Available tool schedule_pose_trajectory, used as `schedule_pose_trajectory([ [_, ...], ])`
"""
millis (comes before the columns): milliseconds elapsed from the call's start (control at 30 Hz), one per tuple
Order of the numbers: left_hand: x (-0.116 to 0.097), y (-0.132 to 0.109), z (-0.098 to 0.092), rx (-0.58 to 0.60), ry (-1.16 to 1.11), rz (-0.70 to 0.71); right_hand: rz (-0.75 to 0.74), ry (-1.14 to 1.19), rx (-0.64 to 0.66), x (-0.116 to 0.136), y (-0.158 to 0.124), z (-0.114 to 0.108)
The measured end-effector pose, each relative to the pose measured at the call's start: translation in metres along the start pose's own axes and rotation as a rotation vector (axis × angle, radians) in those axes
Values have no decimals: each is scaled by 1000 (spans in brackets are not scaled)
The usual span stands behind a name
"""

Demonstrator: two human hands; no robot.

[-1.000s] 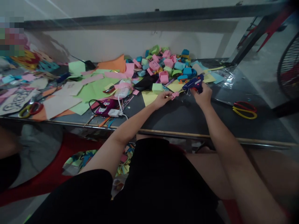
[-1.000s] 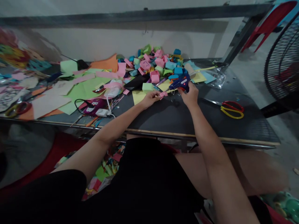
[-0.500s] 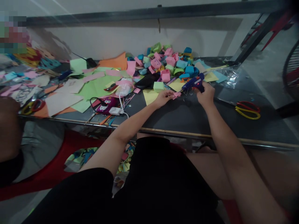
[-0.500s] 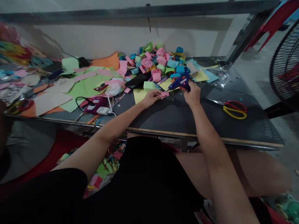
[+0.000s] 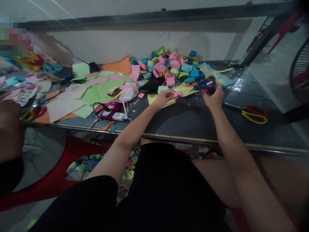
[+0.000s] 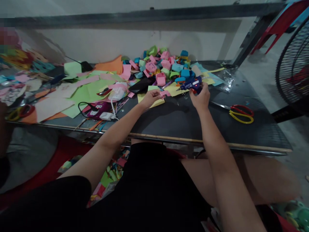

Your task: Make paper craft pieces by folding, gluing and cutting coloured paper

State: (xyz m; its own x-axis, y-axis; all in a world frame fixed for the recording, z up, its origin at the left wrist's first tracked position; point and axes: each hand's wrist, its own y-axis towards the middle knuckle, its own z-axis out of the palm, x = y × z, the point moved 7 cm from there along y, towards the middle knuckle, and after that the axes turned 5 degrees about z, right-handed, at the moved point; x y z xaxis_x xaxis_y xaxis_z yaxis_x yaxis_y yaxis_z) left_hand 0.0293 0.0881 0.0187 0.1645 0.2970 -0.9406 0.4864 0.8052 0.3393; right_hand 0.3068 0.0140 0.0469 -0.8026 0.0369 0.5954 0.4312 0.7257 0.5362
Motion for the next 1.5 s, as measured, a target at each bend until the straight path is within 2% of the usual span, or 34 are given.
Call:
schedule_pose_trajectory([
  [100,-17,5,-25,-122,-37,47,85,-41,27,-11,-1,3],
  [200,-33,1,-30,-135,-68,99,103,-142,103,-12,-5,5],
  [300,-43,-9,-16,-65,-82,116,-31,-79,112,12,-9,-1],
  [400,-39,-17,6,-12,-65,78,-205,274,205,49,-18,1],
  [467,-32,-17,17,-30,-61,51,-240,505,305,69,-25,9],
  [533,-24,-14,24,-81,-73,35,-225,631,342,81,-31,16],
  [633,-12,-8,34,-126,-101,9,-168,655,289,84,-37,18],
  [767,-2,-4,51,-67,-155,-59,-189,539,164,84,-41,6],
  [967,-1,-13,72,-28,-310,-152,-254,415,-31,95,-42,-1],
  [1100,0,-16,81,20,-278,-172,-243,327,-102,94,-41,-1],
  [1167,-2,-12,73,56,-172,-162,-232,308,-125,88,-38,-3],
  [1200,-4,-8,63,64,-91,-145,-223,305,-136,83,-35,-5],
  [1233,-8,-1,47,48,8,-108,-216,306,-141,77,-31,-6],
  [1333,-22,21,-18,-105,359,46,-200,309,-122,60,-20,-11],
  [1367,-24,28,-37,-120,468,75,-196,301,-106,55,-16,-11],
  [1433,-18,39,-67,-91,655,40,-191,270,-71,48,-12,-12],
  [1500,-8,43,-86,-46,737,-33,-197,236,-41,45,-11,-13],
])
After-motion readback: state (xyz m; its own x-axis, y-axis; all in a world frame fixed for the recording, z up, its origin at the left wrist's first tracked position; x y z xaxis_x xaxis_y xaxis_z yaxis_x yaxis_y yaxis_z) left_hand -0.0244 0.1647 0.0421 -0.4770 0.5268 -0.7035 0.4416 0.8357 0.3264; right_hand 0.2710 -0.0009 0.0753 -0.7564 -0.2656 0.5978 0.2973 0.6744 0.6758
